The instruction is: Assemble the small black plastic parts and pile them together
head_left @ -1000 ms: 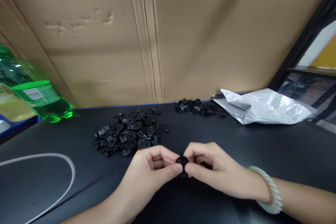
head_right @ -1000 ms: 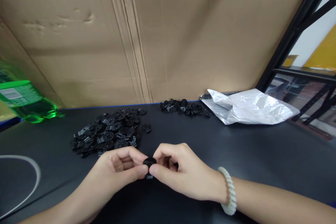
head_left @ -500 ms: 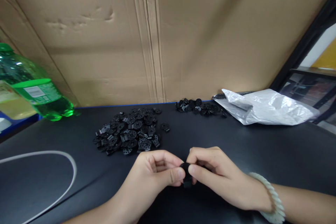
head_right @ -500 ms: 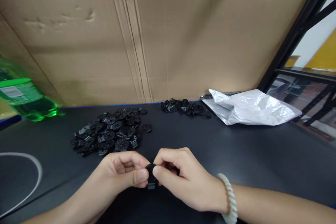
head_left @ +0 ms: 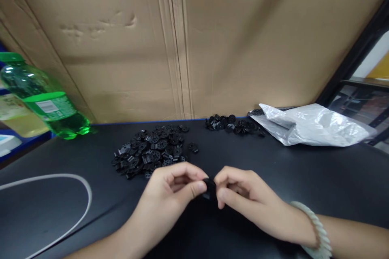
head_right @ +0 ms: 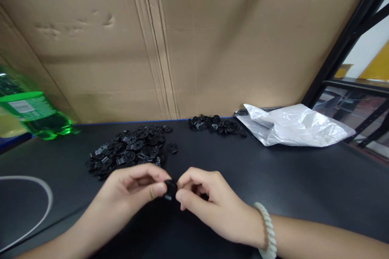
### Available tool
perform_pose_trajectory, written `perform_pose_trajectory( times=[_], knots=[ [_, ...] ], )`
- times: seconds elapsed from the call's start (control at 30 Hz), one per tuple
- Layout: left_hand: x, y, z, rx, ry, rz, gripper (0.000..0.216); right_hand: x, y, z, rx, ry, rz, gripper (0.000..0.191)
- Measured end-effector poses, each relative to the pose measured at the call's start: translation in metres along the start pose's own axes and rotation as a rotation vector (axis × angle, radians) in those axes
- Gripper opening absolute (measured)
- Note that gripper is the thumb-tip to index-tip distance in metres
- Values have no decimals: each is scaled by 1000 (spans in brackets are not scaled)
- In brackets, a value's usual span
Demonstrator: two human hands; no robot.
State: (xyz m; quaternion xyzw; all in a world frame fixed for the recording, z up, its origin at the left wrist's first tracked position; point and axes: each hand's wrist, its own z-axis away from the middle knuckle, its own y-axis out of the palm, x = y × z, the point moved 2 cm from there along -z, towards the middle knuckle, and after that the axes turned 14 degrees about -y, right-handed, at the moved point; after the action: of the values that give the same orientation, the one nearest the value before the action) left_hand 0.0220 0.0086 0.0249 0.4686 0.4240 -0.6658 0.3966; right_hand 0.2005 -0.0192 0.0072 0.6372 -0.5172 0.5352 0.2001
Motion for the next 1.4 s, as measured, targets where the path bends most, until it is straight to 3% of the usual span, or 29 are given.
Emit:
perform_pose_trajectory(
  times=[0.13,0.23,0.33,0.43,0.53,0.63,0.7,0.8,0.93,1.13,1.27,1.4],
  knots=[
    [-27,-37,-13,-346,275,-386,13,-5,-8,-3,-87,-8,-8,20],
    [-39,-73,-28,-561,332,-740,15,-9,-13,-6,-123,14,-33,23],
    [-37,-99,-45,-589,307,-999,15,-13,-13,-8,-135,45,-75,24],
    [-30,-107,-54,-570,319,-1063,17,-15,-14,-6,-136,39,-56,25],
    [-30,-95,-48,-612,419,-1038,23,-15,-24,-9,-132,-17,83,23],
    [-30,-69,-33,-608,560,-985,27,-18,-47,-29,-93,-145,459,15],
    [-24,-48,-23,-516,662,-939,27,-22,-62,-54,-29,-296,810,19],
    [-6,-18,-10,-306,757,-885,31,-32,-80,-97,31,-355,921,25],
    [14,1,-3,-130,732,-794,34,-40,-83,-134,55,-398,968,22],
    [14,4,7,-90,740,-621,33,-39,-86,-147,49,-418,908,11],
    [13,3,6,-104,748,-540,33,-21,-98,-137,-46,-407,785,14],
    [15,1,-2,-166,601,-497,31,6,-89,-102,-125,-370,623,22]
  ],
)
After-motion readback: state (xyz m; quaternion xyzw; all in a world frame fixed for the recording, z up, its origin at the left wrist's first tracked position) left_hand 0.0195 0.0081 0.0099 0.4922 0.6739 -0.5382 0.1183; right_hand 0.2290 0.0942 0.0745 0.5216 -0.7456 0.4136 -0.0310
